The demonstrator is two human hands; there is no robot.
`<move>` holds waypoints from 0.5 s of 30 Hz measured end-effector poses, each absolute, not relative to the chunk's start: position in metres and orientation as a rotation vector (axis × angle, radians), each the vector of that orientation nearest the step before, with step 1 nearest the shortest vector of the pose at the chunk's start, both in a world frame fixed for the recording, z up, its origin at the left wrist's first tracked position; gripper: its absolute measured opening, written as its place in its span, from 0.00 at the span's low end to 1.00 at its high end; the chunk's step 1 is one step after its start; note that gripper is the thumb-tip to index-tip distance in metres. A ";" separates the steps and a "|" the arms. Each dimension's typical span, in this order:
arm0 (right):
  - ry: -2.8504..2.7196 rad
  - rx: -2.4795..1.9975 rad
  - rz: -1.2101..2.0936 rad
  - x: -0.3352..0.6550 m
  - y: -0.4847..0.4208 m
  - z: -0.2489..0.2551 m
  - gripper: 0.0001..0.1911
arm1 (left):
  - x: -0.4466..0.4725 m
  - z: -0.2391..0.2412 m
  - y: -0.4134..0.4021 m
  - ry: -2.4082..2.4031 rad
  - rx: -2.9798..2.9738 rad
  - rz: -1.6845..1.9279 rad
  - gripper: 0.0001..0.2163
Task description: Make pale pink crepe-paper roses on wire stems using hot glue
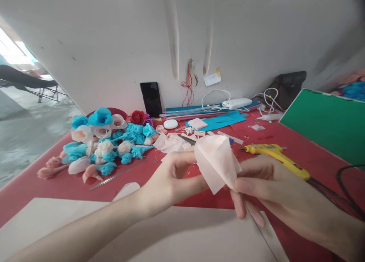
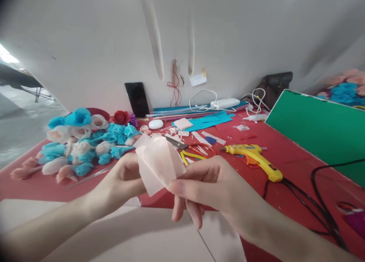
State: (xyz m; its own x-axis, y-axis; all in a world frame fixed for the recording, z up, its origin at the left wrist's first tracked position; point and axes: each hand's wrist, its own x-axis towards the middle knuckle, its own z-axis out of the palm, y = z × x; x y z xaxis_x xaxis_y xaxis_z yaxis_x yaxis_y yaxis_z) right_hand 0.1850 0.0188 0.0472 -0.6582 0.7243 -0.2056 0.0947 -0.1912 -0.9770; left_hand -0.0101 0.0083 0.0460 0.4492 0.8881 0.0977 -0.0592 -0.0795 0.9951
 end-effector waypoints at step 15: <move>-1.655 -0.928 2.071 0.188 0.023 0.054 0.06 | -0.009 0.055 0.007 0.774 1.489 0.827 0.03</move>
